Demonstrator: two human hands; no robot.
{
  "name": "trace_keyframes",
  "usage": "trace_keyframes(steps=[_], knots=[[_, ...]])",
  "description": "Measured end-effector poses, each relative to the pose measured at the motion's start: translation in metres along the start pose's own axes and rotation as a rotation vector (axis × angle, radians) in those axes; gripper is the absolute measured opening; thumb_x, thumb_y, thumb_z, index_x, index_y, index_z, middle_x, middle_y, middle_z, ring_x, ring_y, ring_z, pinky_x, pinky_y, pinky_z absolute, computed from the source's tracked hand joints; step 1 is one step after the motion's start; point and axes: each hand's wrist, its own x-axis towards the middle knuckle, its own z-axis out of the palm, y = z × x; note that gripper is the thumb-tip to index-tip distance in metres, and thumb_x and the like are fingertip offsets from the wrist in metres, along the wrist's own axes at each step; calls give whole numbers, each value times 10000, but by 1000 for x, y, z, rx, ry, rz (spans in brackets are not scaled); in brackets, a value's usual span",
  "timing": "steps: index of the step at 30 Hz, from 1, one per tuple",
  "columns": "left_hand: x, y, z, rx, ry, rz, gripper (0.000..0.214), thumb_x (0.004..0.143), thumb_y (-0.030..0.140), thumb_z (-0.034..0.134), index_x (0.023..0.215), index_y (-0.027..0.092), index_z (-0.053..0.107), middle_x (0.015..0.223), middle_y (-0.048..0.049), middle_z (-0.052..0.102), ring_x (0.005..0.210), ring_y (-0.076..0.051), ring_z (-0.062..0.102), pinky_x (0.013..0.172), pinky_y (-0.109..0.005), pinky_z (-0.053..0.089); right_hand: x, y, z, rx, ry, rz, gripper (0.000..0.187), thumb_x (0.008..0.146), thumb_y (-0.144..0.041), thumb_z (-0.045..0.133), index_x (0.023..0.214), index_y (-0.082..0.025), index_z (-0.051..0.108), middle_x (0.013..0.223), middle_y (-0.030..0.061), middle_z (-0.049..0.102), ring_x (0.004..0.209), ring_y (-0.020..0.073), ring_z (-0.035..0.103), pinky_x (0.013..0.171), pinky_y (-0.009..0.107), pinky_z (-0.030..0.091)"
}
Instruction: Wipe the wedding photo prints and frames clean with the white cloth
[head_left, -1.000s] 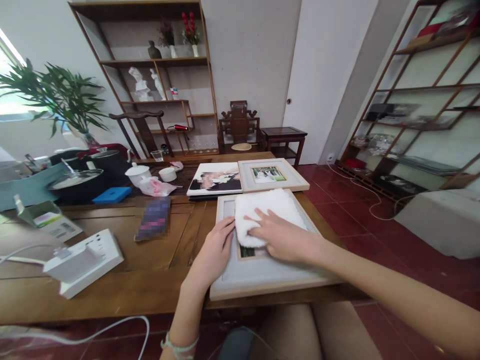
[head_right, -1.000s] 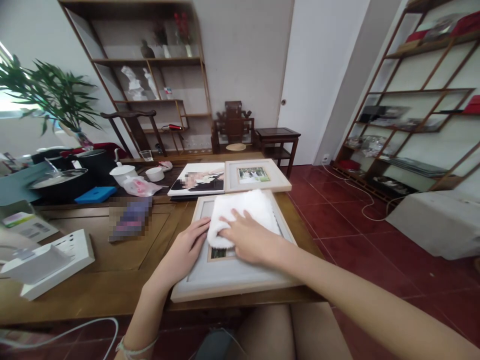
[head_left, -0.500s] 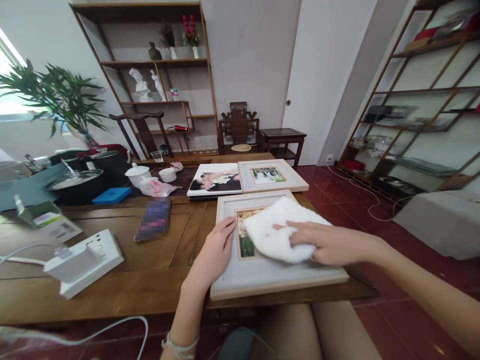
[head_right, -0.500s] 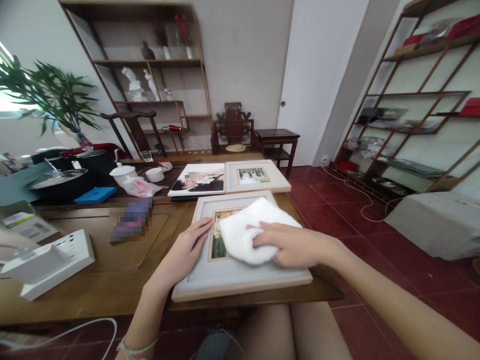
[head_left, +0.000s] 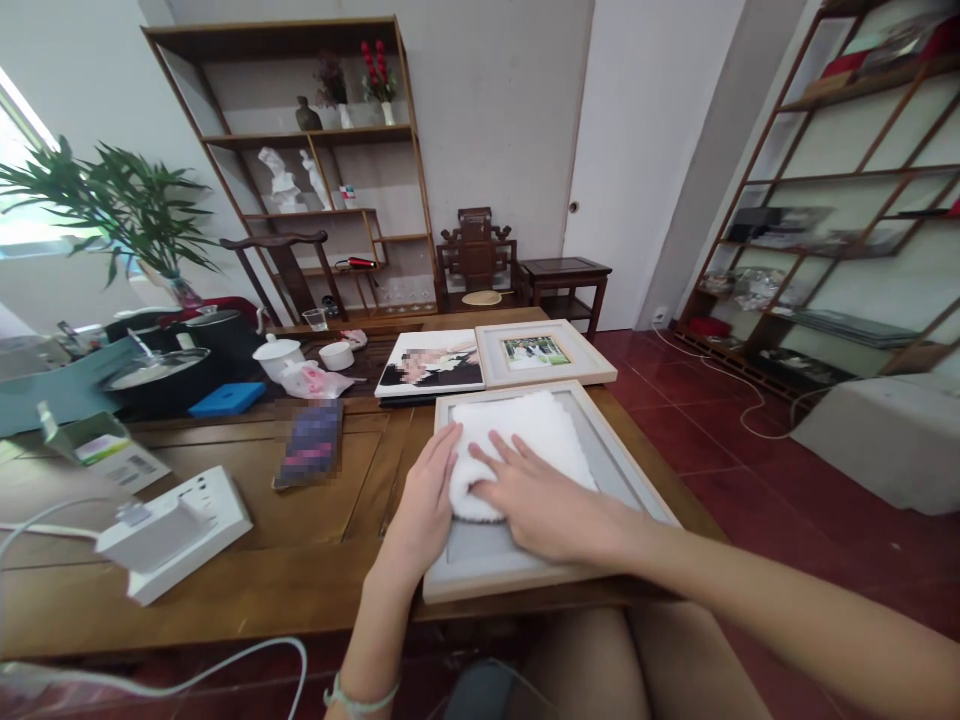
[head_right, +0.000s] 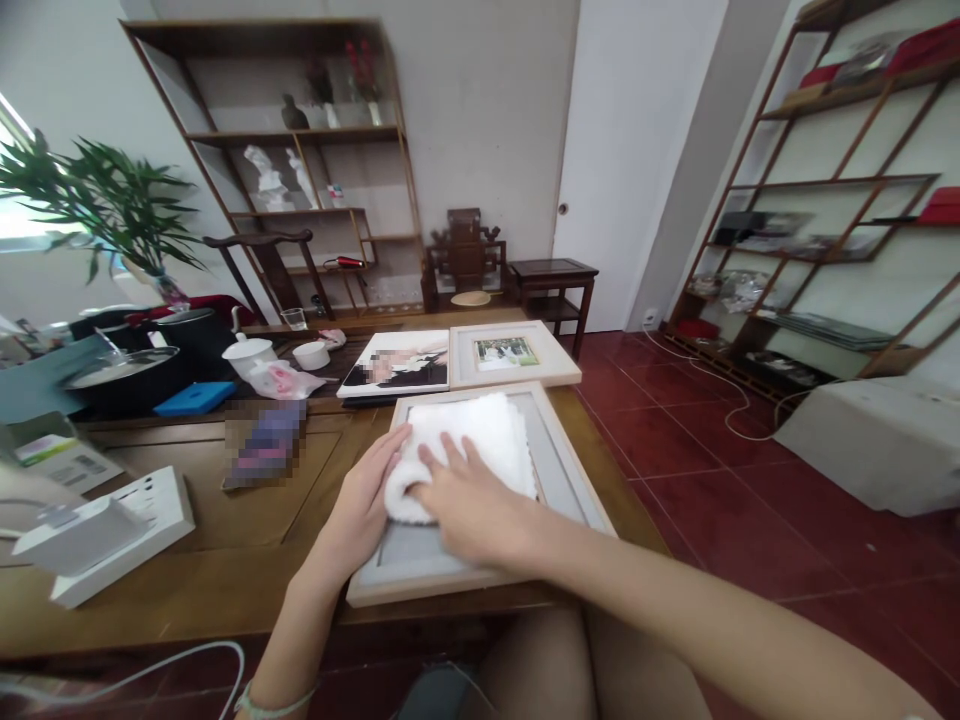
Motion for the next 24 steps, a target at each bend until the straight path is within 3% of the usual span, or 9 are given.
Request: trace_keyframes(steps=[3, 6, 12, 14, 16, 18, 20, 24], knots=[[0, -2, 1, 13, 4, -15, 399, 944, 271, 304, 1273, 153, 495, 1389, -106, 462, 1306, -179, 395, 1104, -360, 302, -20, -29, 2, -71, -44, -72, 438, 677, -65, 553, 1111, -81, 612, 1422, 261, 330, 1304, 472, 226, 1028, 598, 246], [1, -1, 2, 58, -29, -35, 395, 941, 266, 312, 1259, 145, 512, 1379, -108, 476, 1299, -187, 407, 1108, -376, 295, -41, -32, 1, -87, -40, -99, 406, 661, -74, 564, 1059, -89, 641, 1419, 240, 352, 1307, 444, 252, 1046, 565, 253], [1, 1, 3, 144, -171, -60, 393, 918, 230, 356, 1248, 109, 532, 1408, -124, 440, 1348, -218, 327, 1117, -407, 267, -71, 1, -11, -28, -86, 47, 482, 589, 27, 448, 973, -160, 671, 1404, 119, 431, 1317, 313, 322, 1049, 485, 291], [1, 1, 2, 154, -189, -51, 394, 918, 234, 356, 1245, 108, 536, 1416, -121, 432, 1355, -218, 312, 1120, -411, 260, -81, 16, -20, -20, -100, 140, 469, 562, 33, 427, 877, -198, 686, 1316, 87, 537, 1220, 293, 461, 967, 444, 384], [1, 2, 2, 140, -190, -35, 386, 917, 233, 355, 1242, 138, 542, 1414, -100, 439, 1339, -211, 345, 1113, -408, 275, -91, 32, -31, -12, -97, 231, 423, 538, 24, 423, 772, -217, 681, 1080, 76, 672, 1003, 266, 601, 809, 374, 460], [2, 3, 1, 118, -191, -25, 378, 915, 233, 359, 1234, 168, 552, 1389, -80, 476, 1307, -203, 400, 1101, -396, 305, -99, 52, -44, -16, -41, 280, 358, 540, 8, 431, 702, -216, 658, 812, 54, 689, 785, 228, 629, 673, 317, 455], [2, 4, 1, 112, -199, -28, 376, 911, 234, 368, 1226, 159, 560, 1356, -84, 513, 1280, -200, 438, 1090, -381, 328, -104, 73, -53, -73, 99, 343, 270, 582, -10, 452, 654, -203, 626, 662, 48, 638, 648, 204, 599, 584, 297, 421], [3, 5, 0, 125, -199, -23, 367, 904, 225, 379, 1207, 161, 576, 1340, -87, 529, 1257, -204, 467, 1077, -396, 351, -93, 103, -58, -306, 424, 516, 240, 680, -18, 483, 818, -132, 643, 751, 128, 650, 694, 249, 608, 605, 341, 427]])
